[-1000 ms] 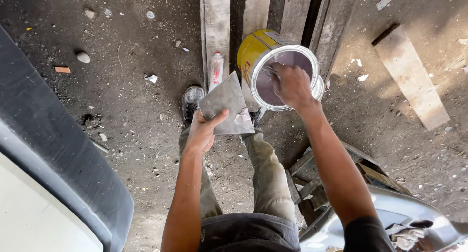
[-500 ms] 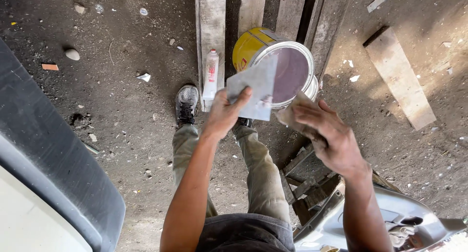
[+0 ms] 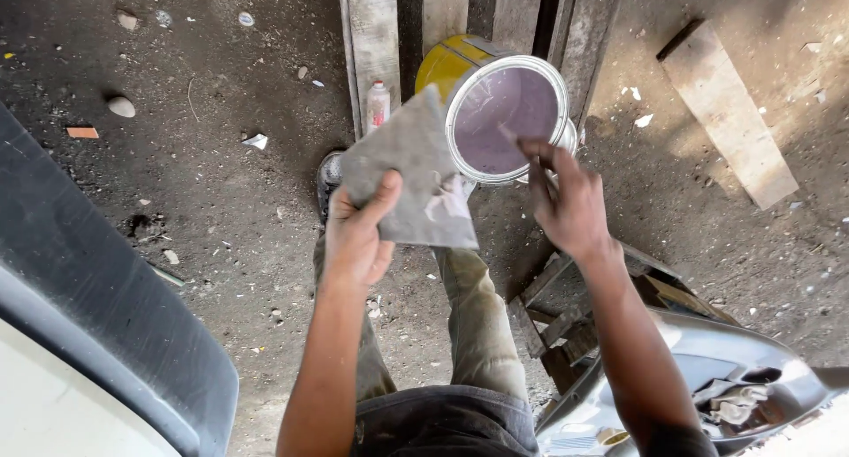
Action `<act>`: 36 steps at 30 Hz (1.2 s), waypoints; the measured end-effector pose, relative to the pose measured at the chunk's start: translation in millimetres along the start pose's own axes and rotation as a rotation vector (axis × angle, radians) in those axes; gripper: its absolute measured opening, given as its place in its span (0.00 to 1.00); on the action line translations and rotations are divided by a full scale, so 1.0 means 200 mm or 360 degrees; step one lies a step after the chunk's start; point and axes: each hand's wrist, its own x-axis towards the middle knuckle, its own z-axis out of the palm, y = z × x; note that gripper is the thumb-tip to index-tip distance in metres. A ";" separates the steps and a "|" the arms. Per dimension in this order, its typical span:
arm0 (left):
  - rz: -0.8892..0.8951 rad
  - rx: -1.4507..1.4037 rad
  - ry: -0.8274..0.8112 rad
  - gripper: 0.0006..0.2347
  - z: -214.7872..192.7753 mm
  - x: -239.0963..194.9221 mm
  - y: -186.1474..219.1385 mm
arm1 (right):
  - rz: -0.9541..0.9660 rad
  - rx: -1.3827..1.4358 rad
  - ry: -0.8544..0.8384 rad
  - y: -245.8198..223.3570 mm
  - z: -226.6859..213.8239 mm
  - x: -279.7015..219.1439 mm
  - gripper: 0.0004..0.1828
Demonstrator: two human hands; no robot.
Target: The person mixes a pink substance on a metal putty knife using a smaller scraper, then applies the mixture to a grey car bumper. They smooth the applied substance with the putty knife and subsequently sand the area with a sanding block.
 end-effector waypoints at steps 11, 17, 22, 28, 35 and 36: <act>0.0130 0.0542 0.0350 0.08 -0.30 -0.09 0.09 | 0.0681 -0.0816 -0.0808 0.17 0.55 0.55 0.10; 0.0170 0.1476 0.0322 0.14 -0.37 -0.05 0.01 | 0.0271 -0.0367 -0.0378 -0.16 0.04 0.37 0.15; 0.0329 0.1556 0.0009 0.18 -0.14 0.09 -0.01 | 0.0159 -0.0164 -0.0012 -0.31 -0.30 0.11 0.12; 0.0089 0.1542 -0.0079 0.18 -0.06 0.30 -0.24 | 0.0373 0.0087 0.0001 -0.30 -0.48 -0.14 0.07; -0.0213 0.0258 -0.0082 0.08 0.30 0.11 -0.37 | -0.0277 0.0246 0.0172 -0.27 -0.35 -0.16 0.15; -0.0246 -0.0030 0.0005 0.07 0.36 0.07 -0.34 | -0.0301 0.0298 0.0211 -0.25 -0.32 -0.18 0.18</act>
